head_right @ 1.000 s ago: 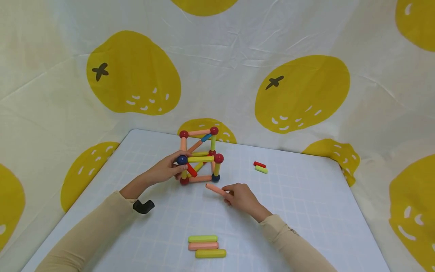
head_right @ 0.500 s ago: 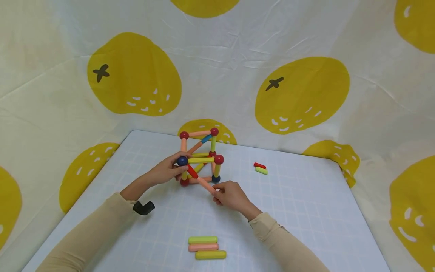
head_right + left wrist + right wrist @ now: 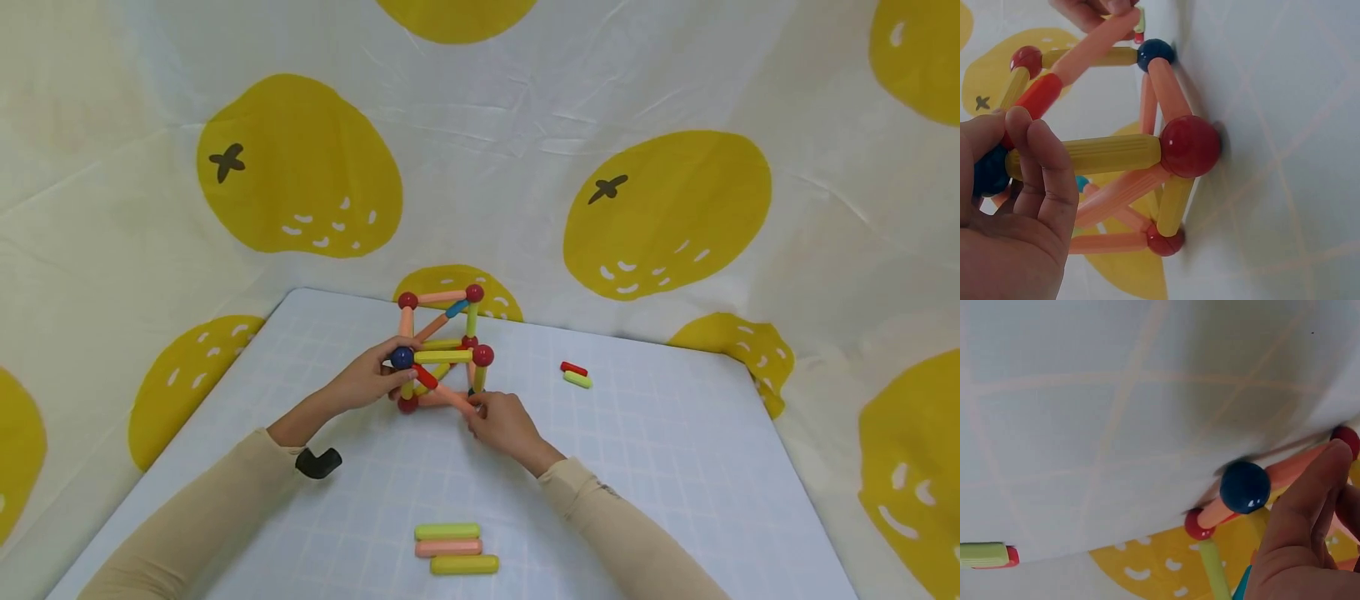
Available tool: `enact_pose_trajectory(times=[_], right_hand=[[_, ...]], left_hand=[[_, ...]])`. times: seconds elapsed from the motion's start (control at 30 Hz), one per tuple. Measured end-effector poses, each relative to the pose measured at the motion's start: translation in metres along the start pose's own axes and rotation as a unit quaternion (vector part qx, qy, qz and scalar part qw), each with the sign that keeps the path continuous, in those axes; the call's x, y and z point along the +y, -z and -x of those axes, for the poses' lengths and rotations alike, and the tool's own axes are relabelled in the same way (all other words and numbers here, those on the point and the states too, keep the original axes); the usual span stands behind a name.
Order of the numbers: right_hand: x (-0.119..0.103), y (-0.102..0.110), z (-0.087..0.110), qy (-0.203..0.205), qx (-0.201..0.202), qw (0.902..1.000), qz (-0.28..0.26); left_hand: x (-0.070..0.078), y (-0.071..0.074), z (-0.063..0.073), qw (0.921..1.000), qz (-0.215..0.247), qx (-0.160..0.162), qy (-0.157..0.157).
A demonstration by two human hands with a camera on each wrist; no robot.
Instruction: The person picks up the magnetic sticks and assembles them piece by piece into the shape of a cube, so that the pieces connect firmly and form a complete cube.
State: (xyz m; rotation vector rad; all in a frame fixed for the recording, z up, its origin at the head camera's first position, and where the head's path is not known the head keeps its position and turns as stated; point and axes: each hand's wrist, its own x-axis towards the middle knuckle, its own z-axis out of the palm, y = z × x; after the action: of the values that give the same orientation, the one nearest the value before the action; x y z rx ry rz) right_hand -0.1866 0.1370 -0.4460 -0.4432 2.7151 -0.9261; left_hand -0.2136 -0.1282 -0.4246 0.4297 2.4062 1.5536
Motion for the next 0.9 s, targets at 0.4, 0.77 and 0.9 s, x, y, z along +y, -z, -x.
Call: enact_pose_trajectory(times=[0.4,0.77,0.9], right_hand=[[0.008,-0.011,-0.022,0.101,0.078,0.9827,0.134],[0.009,-0.015,-0.027,0.119,0.113,0.9681,0.189],[0.010,-0.011,-0.021,0.119,0.114,0.9682,0.189]], left_hand=[[0.002,-0.001,0.002,0.9999,0.003,0.009,-0.005],[0.001,-0.005,0.002,0.9994,-0.017,0.031,-0.003],[0.003,-0.006,0.003,0.9988,-0.028,0.040,0.000]])
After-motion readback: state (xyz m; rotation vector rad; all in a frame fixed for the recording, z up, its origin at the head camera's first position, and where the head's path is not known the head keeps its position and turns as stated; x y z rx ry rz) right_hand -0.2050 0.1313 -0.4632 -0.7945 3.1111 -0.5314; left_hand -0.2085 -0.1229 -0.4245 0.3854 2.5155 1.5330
